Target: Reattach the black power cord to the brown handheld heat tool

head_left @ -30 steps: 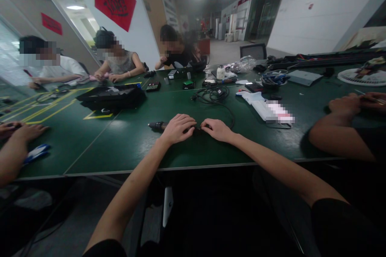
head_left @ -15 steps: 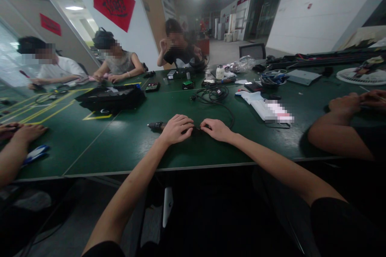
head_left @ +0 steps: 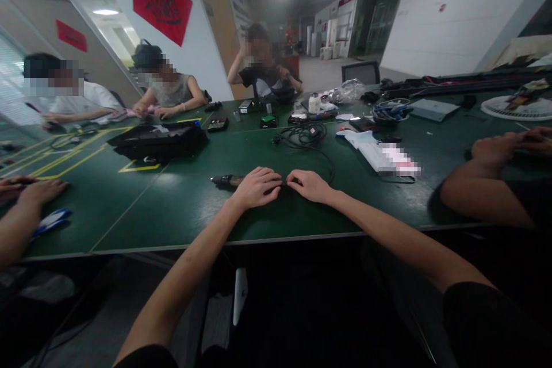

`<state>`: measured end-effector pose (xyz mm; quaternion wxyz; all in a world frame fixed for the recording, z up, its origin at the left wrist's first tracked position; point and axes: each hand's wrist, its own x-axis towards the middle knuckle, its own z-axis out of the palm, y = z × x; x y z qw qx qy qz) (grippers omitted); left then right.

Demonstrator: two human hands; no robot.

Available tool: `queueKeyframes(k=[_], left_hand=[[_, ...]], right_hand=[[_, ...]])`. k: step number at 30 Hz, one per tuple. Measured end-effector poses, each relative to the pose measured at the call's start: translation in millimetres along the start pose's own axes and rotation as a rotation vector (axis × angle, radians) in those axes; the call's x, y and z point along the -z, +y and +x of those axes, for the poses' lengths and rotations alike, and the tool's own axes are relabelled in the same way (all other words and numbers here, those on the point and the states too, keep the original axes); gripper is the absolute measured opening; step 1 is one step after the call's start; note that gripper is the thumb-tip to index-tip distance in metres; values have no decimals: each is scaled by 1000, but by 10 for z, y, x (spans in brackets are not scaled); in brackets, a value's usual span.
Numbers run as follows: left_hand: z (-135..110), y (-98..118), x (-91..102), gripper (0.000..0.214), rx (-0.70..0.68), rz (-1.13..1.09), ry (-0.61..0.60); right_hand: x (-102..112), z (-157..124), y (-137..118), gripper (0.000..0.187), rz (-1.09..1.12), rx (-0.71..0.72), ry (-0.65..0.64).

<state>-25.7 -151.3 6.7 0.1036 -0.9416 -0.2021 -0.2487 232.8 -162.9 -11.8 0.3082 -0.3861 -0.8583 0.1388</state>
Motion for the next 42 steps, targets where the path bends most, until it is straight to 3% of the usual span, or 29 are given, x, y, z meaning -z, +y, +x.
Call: queueKeyframes(k=[4, 10, 17, 23, 31, 37, 42], left_hand=[[62, 77, -35, 29, -40, -14, -31], [-11, -16, 14, 28, 45, 3, 56], [77, 95, -52, 27, -49, -12, -30], [15, 8, 13, 26, 27, 22, 50], [100, 108, -21, 25, -46, 20, -24], [14, 6, 7, 28, 22, 40, 43], [72, 85, -30, 27, -49, 36, -29]], right_hand=[[-5, 1, 13, 8, -1, -4, 3], [14, -4, -2, 8, 8, 3, -4], [-1, 2, 13, 8, 7, 2, 2], [13, 1, -5, 9, 10, -3, -6], [22, -3, -7, 8, 15, -7, -2], [21, -2, -26, 8, 18, -4, -3], [15, -3, -19, 7, 16, -8, 0]])
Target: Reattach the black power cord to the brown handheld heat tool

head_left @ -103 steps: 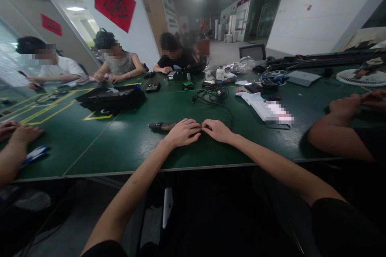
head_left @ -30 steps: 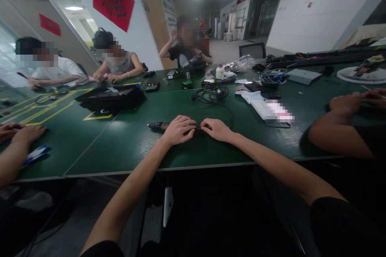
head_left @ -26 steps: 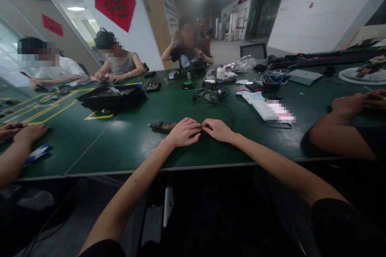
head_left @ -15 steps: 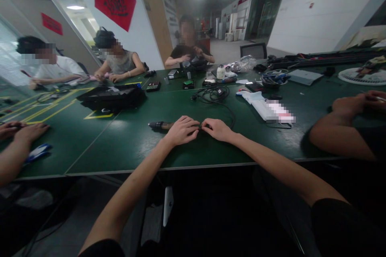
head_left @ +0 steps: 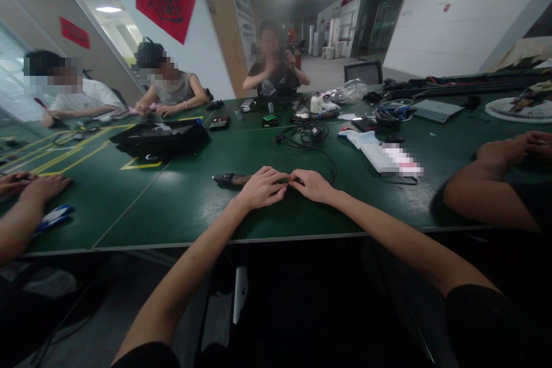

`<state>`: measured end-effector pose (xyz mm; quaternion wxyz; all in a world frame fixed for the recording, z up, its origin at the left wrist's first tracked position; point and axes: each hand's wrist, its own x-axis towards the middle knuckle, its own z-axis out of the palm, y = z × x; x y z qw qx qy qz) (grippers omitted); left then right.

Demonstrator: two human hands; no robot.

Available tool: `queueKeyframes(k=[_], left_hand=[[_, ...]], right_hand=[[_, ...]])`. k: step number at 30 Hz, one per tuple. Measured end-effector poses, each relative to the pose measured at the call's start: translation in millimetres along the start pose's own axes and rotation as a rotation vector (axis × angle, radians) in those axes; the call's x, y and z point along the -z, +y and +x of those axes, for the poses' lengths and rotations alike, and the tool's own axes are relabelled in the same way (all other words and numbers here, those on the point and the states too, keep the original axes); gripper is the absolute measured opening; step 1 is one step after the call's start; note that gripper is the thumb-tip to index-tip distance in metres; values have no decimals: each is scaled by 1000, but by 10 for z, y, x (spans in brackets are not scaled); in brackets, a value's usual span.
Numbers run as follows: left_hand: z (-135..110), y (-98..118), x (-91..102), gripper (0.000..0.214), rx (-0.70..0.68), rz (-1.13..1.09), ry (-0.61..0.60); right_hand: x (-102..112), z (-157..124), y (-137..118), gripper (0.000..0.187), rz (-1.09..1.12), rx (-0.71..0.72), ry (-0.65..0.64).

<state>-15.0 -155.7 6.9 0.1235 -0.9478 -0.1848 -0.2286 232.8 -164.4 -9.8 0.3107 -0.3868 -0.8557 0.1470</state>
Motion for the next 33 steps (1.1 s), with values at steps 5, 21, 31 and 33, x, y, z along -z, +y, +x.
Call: queueKeyframes(k=[5, 21, 31, 33], left_hand=[[-8, -19, 18, 28, 12, -6, 13], [-57, -82, 7, 28, 52, 15, 60], [-3, -24, 16, 25, -15, 26, 21], [-55, -88, 54, 25, 58, 45, 93]], right_hand=[[5, 0, 10, 7, -3, 7, -2], [5, -5, 28, 8, 0, 17, -6], [-4, -4, 30, 7, -2, 11, -1], [1, -4, 23, 8, 0, 16, -5]])
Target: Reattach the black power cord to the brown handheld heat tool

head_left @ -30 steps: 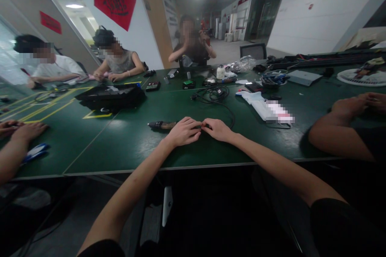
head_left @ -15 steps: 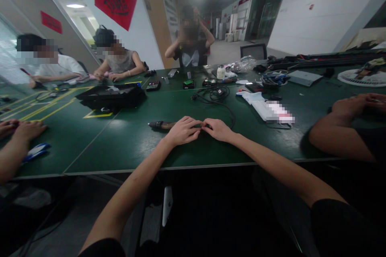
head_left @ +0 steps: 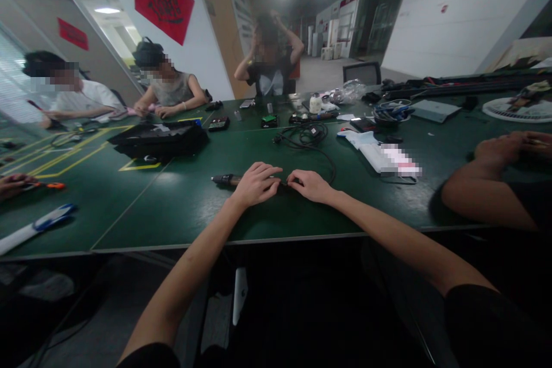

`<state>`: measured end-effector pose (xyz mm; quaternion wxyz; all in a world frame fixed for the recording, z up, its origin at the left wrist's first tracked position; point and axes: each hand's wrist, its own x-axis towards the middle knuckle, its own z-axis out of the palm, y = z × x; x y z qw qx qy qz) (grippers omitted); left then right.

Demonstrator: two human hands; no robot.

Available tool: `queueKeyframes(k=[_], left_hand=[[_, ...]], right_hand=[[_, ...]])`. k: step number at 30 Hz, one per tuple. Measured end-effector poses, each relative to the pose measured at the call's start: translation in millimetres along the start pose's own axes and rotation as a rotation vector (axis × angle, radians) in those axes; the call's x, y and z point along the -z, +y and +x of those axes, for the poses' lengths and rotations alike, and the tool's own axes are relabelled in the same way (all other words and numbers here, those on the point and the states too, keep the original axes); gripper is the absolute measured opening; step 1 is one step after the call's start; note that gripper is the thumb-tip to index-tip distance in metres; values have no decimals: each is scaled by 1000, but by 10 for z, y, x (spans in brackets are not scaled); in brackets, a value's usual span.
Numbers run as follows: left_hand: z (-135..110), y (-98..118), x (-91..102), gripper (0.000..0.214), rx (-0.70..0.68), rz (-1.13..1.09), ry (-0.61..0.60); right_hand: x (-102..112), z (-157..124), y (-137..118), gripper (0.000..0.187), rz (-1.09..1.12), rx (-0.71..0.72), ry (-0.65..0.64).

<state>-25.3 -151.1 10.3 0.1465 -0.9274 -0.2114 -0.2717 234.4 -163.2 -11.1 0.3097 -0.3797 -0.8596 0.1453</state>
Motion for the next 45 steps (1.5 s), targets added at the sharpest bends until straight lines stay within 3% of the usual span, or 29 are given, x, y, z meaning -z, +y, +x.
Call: queueKeyframes(k=[3, 9, 16, 23, 29, 37, 42, 45], left_hand=[[-35, -43, 13, 25, 32, 10, 20], [79, 125, -78, 27, -79, -23, -81], [-26, -7, -10, 27, 23, -8, -5], [67, 131, -63, 26, -95, -24, -90], [-3, 39, -3, 23, 20, 10, 33], [75, 201, -157, 23, -192, 31, -123], [0, 76, -62, 25, -74, 51, -22], [-17, 67, -60, 25, -76, 66, -16]], right_hand=[[-1, 1, -1, 8, -1, 3, -1], [-10, 1, 19, 5, -10, 1, 6], [-1, 3, 3, 8, -3, 9, 0], [-23, 8, 31, 5, -7, -3, 7], [-17, 6, 32, 8, -7, 1, 1], [-34, 8, 54, 2, -31, -8, 4], [-18, 8, 22, 6, -20, 1, -3], [-13, 5, 17, 6, -18, 4, -5]])
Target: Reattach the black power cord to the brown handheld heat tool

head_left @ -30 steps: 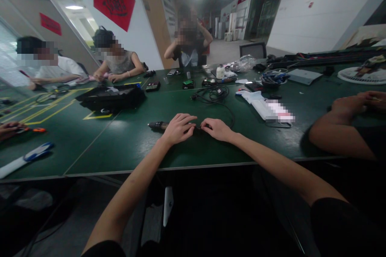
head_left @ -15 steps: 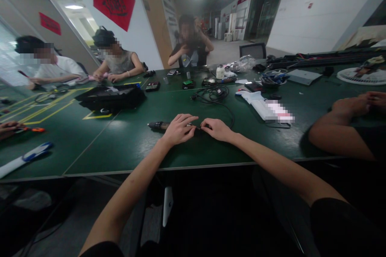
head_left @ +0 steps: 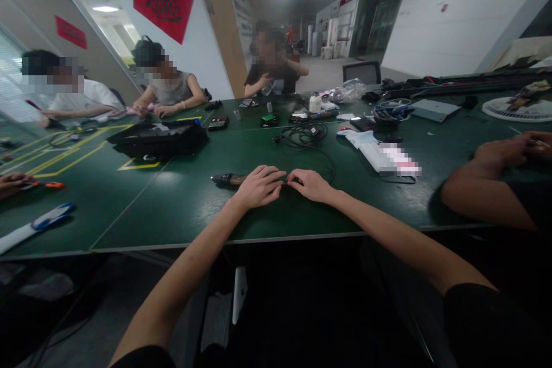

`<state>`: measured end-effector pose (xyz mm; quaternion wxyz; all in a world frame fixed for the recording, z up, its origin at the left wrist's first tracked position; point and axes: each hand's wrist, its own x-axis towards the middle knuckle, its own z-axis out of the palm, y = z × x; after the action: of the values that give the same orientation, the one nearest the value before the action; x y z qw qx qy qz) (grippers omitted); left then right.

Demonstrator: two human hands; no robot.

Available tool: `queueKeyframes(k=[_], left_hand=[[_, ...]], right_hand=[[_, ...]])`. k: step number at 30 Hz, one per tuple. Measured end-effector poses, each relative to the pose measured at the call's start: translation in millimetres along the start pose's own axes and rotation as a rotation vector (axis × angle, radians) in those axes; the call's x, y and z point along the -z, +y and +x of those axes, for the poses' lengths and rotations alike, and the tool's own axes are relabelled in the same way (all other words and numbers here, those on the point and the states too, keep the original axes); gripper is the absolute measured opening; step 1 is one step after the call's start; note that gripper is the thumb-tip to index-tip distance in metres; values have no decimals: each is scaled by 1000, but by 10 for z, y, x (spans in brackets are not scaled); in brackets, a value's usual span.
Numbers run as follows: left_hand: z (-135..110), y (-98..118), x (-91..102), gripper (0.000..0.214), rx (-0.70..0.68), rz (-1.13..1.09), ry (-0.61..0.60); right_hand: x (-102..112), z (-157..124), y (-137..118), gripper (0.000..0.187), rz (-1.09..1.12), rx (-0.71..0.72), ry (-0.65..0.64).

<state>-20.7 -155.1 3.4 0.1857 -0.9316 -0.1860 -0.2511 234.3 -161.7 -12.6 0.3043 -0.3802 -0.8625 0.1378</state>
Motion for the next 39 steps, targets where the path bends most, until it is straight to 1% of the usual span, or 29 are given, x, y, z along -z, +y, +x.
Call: queueKeyframes(k=[4, 7, 13, 15, 17, 20, 22, 25, 27, 33, 35, 39], left_hand=[[73, 104, -71, 23, -99, -1, -78], [98, 124, -89, 23, -144, -2, -110], [-11, 22, -42, 28, -1, -11, -8], [-13, 36, -57, 31, -2, -19, -16], [12, 70, -79, 34, -33, -24, -43], [45, 92, -84, 31, -70, -9, -53], [36, 67, -62, 29, -54, -2, -35], [0, 19, -30, 29, 6, -10, -2], [-5, 20, -34, 30, 11, -18, -3], [64, 100, -69, 33, -70, -39, -53], [51, 74, -50, 33, -54, -44, -45], [-12, -8, -18, 30, 37, -49, 12]], right_hand=[[-12, -1, 27, 4, -13, -8, 3], [-19, 1, 39, 3, -23, -14, 5], [-2, 3, 8, 6, -9, -5, 0], [-3, 4, 7, 6, -11, -7, 2], [-9, 4, 15, 6, -19, -13, 5], [-17, 5, 26, 7, -27, -17, 7], [-16, 3, 23, 7, -22, -14, 5], [-5, -1, 7, 6, -10, -7, 0], [2, -4, -1, 7, -7, -7, 0], [6, 1, 5, 7, -12, -17, 5], [5, 4, 4, 7, -8, -17, 6], [2, 4, -6, 6, 5, -15, 5]])
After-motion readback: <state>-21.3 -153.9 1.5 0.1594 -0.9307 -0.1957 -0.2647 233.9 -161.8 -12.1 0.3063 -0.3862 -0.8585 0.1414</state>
